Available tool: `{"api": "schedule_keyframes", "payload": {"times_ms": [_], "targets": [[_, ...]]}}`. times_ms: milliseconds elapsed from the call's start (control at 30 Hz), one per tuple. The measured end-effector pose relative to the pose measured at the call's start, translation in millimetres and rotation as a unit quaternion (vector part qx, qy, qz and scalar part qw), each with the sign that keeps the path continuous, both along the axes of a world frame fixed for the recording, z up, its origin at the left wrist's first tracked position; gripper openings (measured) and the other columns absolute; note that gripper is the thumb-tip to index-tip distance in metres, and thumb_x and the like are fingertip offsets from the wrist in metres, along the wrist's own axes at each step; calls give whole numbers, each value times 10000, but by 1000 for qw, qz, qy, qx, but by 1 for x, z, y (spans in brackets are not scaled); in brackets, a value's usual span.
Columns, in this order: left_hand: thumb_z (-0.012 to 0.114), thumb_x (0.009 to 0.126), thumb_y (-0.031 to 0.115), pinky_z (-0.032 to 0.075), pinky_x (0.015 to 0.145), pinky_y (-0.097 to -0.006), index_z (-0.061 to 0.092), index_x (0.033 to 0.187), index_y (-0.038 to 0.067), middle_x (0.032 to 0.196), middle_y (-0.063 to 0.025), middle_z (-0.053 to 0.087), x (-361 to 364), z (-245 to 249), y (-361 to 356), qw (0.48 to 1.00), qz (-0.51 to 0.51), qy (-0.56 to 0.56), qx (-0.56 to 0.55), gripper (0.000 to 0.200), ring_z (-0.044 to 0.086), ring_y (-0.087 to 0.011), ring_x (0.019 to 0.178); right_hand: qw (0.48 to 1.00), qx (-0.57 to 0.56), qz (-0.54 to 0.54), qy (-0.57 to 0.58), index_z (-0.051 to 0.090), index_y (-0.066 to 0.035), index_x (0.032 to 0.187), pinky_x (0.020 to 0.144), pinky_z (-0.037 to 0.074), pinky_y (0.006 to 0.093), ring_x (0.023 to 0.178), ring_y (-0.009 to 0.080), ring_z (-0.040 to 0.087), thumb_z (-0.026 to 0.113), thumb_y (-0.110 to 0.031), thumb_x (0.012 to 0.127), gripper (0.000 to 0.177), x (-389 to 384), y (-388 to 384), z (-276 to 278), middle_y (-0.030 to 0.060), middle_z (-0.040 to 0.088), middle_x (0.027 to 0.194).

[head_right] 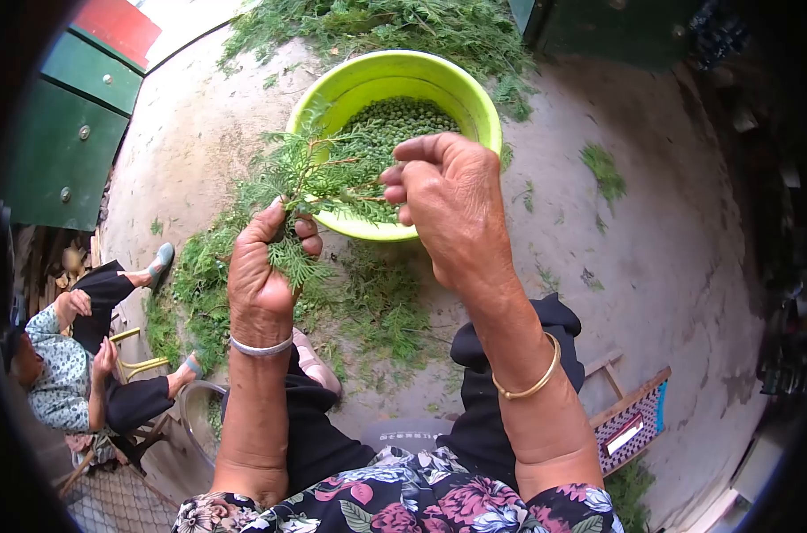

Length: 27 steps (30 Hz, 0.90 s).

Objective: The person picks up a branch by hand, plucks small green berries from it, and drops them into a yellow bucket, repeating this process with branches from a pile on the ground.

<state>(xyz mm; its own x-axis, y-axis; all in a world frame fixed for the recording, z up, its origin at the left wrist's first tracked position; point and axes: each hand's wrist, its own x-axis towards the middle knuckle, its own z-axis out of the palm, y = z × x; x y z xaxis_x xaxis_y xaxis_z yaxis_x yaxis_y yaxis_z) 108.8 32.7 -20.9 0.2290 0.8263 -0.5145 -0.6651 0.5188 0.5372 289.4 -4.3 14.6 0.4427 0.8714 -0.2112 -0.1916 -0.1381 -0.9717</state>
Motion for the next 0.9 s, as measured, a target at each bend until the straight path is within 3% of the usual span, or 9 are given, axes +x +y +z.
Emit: {"api": "schedule_keyframes", "payload": {"times_ms": [100,167,233,300,500,600,667,833,900], "targets": [[563,903,111,497,558,-315,571,1004,4,798,-109,623,-2,-5,0,999,-14,-37,1,148,587,-192,655,989,-43,101,101,631,50,881,487,454,198,599,102,580,544,-89,836,169,3,-2,-4,84,639,738],[566,902,113,502,558,-323,578,998,-3,808,-113,631,-1,-5,0,999,-5,-30,34,151,589,-196,648,992,-53,93,65,645,58,814,480,434,224,575,97,559,595,-114,827,179,-6,-2,-2,76,630,675],[566,902,113,502,559,-325,582,995,-3,809,-111,635,4,1,-3,998,3,13,56,149,591,-195,645,977,-8,139,-161,640,66,725,476,414,269,542,90,521,634,-140,819,227,-12,-2,-7,79,609,598],[566,903,113,503,559,-327,587,991,-3,811,-109,638,8,3,-5,996,10,56,76,148,592,-194,642,978,2,126,-168,632,77,695,483,407,288,529,89,499,666,-162,803,264,-15,-1,-10,80,583,555],[557,899,91,498,578,-340,586,993,5,808,-110,634,7,2,-6,998,-18,-28,56,130,589,-193,657,986,-8,123,-113,581,59,627,477,414,276,523,74,487,610,-109,782,231,-14,-3,-3,50,555,555],[537,908,97,446,591,-305,544,992,-18,848,-106,588,3,-9,-3,987,-55,-144,38,142,546,-176,708,986,9,158,50,565,29,629,444,406,266,504,79,482,534,-100,790,208,-9,-4,3,52,557,569],[528,907,71,459,611,-308,523,1010,-32,873,-108,566,-4,-19,4,959,-23,-274,-70,146,543,-177,743,955,53,126,263,584,16,695,415,393,241,489,90,486,477,-108,805,197,5,-4,1,66,582,615],[519,914,62,507,652,-350,529,1026,-2,891,-112,585,-5,-18,5,957,6,-276,-86,130,563,-197,742,971,43,115,204,604,45,796,404,379,203,522,83,516,453,-76,811,194,-3,-6,5,87,619,695],[533,918,108,504,653,-350,537,1016,-1,865,-109,592,-5,-19,5,966,21,-246,-76,146,563,-202,740,973,-47,169,149,616,60,818,424,406,198,560,84,545,472,-37,801,174,-13,-7,8,91,630,719]]}}
